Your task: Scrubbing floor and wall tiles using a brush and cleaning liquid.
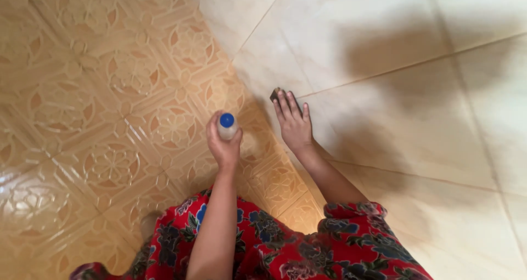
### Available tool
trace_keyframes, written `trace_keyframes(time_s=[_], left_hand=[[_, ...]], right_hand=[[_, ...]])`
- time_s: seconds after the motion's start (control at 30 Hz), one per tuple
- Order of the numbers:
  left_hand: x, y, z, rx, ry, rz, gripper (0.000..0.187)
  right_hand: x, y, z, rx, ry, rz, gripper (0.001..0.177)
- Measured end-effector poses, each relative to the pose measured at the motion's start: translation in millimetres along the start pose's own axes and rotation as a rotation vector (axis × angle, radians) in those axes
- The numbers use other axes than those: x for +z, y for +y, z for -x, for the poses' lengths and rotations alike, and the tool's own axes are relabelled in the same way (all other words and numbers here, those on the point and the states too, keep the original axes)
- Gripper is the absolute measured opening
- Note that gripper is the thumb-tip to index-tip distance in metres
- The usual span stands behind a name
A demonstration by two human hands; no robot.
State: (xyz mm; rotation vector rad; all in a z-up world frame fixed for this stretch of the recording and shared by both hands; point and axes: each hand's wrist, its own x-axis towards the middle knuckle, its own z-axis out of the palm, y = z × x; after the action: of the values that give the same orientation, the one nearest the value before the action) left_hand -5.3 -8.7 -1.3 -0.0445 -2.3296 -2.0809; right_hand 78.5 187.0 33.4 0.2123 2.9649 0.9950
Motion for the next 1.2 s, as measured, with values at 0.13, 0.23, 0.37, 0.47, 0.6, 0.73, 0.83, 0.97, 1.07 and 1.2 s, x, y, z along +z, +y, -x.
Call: trace_keyframes(time_s=[0.13, 0.23, 0.37, 0.47, 0.6, 0.73, 0.83, 0.97, 1.07, 1.2], left_hand=[[7.2, -11.2, 5.8, 0.012, -0.094, 0.124, 0.068], [6.6, -12.3, 1.3, 0.001, -0.184, 0.162, 0.066], [7.7, -10.1, 3.6, -0.001, -0.204, 0.082, 0.066], [12.9, -16.1, 3.5, 0.038, -0.230, 0.067, 0.067], [9.2, -17.9, -3.5, 0.116, -0.245, 0.057, 0.070], [4.5, -13.6, -4.7, 0.056, -0.308, 0.053, 0.066], [8.8, -10.9, -8.3, 0.093, -0.261, 0.074, 0.069], [9.0, 2.5, -13.3, 0.096, -0.234, 0.055, 0.068], [2.1, 23.1, -20.4, 0.104, -0.259, 0.029, 0.068], [-4.2, 56.7, -44.4, 0.107, -0.273, -0.014, 0.072]], right_hand=[[-39.9, 39.6, 19.1, -0.032, -0.041, -0.126, 0.062], [-53.8, 79.5, 24.1, -0.055, 0.021, -0.164, 0.061], [-162.2, 150.3, -19.4, 0.276, 0.535, 0.075, 0.037], [-182.6, 161.5, -34.5, 0.373, 0.706, 0.163, 0.029], [-61.3, 105.6, -3.8, 0.144, 0.290, -0.203, 0.047], [-89.0, 88.6, -17.8, -0.040, 0.305, -0.090, 0.047], [-112.7, 106.5, -52.7, 0.081, 0.433, -0.219, 0.032], [-139.4, 113.6, -71.1, 0.227, 0.616, -0.036, 0.038], [-86.0, 92.1, -48.8, 0.123, 0.504, -0.081, 0.040], [-81.8, 76.7, -22.9, -0.027, 0.271, -0.294, 0.049]])
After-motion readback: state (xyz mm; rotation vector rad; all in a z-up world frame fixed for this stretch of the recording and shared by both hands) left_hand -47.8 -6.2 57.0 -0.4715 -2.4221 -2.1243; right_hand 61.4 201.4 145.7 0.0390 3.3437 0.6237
